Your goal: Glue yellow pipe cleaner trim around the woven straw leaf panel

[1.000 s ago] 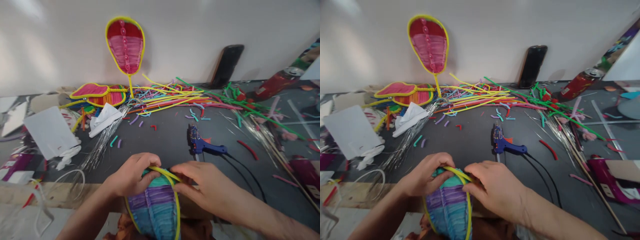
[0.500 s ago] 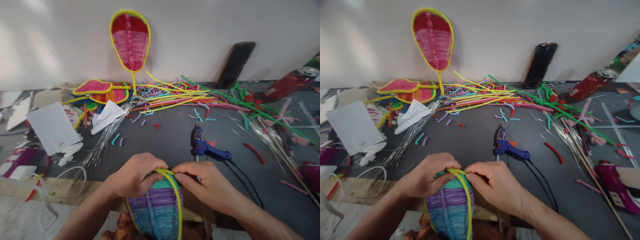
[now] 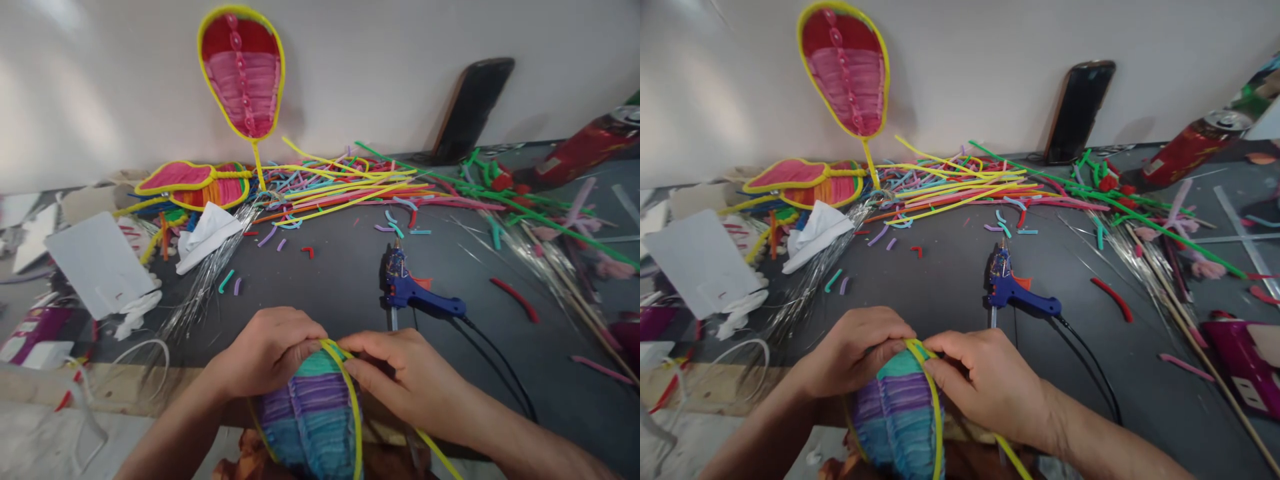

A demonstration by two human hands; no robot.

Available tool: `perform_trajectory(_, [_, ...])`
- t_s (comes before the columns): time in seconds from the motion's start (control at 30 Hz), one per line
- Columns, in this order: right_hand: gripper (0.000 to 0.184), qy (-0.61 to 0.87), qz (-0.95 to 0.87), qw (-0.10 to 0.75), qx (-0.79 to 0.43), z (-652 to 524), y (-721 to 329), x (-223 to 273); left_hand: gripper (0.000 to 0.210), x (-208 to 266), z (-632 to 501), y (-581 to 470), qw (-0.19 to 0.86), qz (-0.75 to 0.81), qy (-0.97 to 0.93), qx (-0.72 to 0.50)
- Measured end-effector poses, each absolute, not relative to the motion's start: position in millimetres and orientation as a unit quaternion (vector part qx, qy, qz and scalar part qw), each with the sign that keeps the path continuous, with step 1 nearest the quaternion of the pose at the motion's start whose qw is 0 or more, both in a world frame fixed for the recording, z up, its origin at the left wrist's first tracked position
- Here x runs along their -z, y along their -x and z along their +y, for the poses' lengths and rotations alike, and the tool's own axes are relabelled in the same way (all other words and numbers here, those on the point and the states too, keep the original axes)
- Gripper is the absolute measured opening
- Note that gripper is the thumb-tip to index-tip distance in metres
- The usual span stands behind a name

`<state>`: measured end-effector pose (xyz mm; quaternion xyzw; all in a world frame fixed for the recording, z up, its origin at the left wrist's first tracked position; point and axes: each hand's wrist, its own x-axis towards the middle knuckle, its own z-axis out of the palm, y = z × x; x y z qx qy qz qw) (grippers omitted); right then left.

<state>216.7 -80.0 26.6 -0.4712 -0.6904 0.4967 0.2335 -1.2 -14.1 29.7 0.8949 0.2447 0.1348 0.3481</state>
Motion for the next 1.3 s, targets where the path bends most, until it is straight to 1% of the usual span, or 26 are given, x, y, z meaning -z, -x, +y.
perform_trajectory(0.07, [0.024, 0.470, -0.707, 0.237, -0.471, -82, -216, -23, 0.017, -29, -14, 2, 0.345, 0.255, -0.894, -0.127])
perform_trajectory(0.2, [0.025, 0.459, -0.755, 0.268, -0.384, -87, -214, -15, 0.016, -28, -12, 2, 0.347, 0.279, -0.887, -0.123])
perform_trajectory(0.27, [0.030, 0.450, -0.775, 0.280, -0.344, -89, -212, -12, 0.017, -27, -12, 3, 0.345, 0.295, -0.883, -0.122])
perform_trajectory(0.37, [0.042, 0.448, -0.795, 0.278, -0.299, -92, -208, -7, 0.019, -27, -11, 2, 0.341, 0.319, -0.876, -0.118])
perform_trajectory(0.43, [0.044, 0.451, -0.800, 0.275, -0.285, -94, -205, -4, 0.020, -27, -11, 2, 0.339, 0.330, -0.873, -0.117])
perform_trajectory(0.53, [0.037, 0.464, -0.786, 0.277, -0.300, -96, -201, 2, 0.020, -29, -9, 1, 0.332, 0.337, -0.875, -0.098])
perform_trajectory(0.67, [0.037, 0.473, -0.778, 0.270, -0.315, -96, -199, 7, 0.019, -35, -7, 5, 0.299, 0.315, -0.899, -0.052])
perform_trajectory(0.8, [0.036, 0.468, -0.778, 0.276, -0.315, -96, -199, 6, 0.032, -45, -16, 10, 0.206, 0.304, -0.927, -0.079])
perform_trajectory(0.93, [0.035, 0.455, -0.781, 0.290, -0.313, -97, -200, 5, 0.025, -48, -36, 2, 0.117, 0.311, -0.938, -0.103])
perform_trajectory(1.03, [0.036, 0.450, -0.784, 0.303, -0.302, -98, -200, 7, 0.024, -43, -47, -9, 0.081, 0.324, -0.938, -0.092])
perform_trajectory(1.13, [0.038, 0.448, -0.772, 0.310, -0.327, -97, -201, 7, 0.023, -40, -48, -14, 0.085, 0.324, -0.938, -0.089])
perform_trajectory(1.3, [0.037, 0.442, -0.719, 0.302, -0.443, -96, -204, -4, 0.025, -49, -41, -9, 0.154, 0.321, -0.930, -0.090])
